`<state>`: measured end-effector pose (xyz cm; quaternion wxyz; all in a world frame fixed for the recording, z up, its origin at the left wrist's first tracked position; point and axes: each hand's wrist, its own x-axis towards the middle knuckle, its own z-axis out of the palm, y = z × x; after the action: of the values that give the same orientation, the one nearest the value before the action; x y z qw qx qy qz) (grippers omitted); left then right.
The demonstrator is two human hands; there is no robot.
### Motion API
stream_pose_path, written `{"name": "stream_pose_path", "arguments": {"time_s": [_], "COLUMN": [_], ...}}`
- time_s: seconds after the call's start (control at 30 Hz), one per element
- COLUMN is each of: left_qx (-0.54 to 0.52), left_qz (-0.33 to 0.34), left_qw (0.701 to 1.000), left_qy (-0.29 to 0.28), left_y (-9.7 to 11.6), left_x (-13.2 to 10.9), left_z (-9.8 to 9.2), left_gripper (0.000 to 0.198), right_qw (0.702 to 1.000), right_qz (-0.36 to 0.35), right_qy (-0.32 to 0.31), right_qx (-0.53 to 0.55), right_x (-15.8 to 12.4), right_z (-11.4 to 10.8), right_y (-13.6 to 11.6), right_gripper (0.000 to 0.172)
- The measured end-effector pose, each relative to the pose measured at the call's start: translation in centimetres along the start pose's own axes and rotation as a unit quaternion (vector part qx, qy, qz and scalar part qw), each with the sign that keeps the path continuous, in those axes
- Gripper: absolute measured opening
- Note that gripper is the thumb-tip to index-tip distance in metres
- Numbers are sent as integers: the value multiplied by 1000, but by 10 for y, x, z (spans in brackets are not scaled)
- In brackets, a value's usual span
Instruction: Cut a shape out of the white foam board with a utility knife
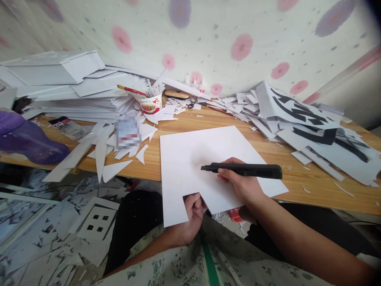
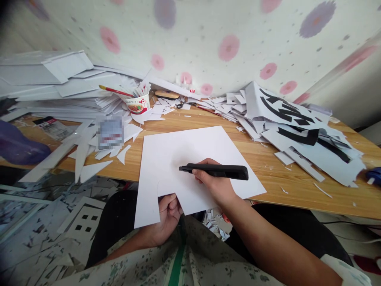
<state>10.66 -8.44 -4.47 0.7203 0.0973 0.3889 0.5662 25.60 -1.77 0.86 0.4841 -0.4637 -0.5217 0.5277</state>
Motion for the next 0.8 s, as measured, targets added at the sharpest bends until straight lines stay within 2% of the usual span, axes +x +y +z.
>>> {"name": "stream_pose_path", "arguments": {"time_s": [0.27,0.37,0.5,0.67,0.8], "left_qx": [-10,14,24,-41,-28], "left_qz": [0,11,6,-61,-100], "left_qw": [998,998,999,997,994], "left_qy": [-55,-54,-41,6,-11], "left_y": [-6,-2,15,40,48], "left_x": [4,3,-5,-22,-29], "left_z": [-10,-23,-47,-60,-53], "left_gripper": [44,39,23,44,61], "right_qw": [1000,1000,1000,999,993], "right_qz": [-2,-2,6,9,31], "right_qy": [-1,-8,-16,-21,-24], "right_qx": [-9,-11,-16,-49,-115], "right_x": [-1,-1,0,-2,-3], "right_z": [-1,-2,-3,-3,-3], "right_y": [-1,-1,-1,-4,-7], "right_gripper": [15,13,12,15,21]}}
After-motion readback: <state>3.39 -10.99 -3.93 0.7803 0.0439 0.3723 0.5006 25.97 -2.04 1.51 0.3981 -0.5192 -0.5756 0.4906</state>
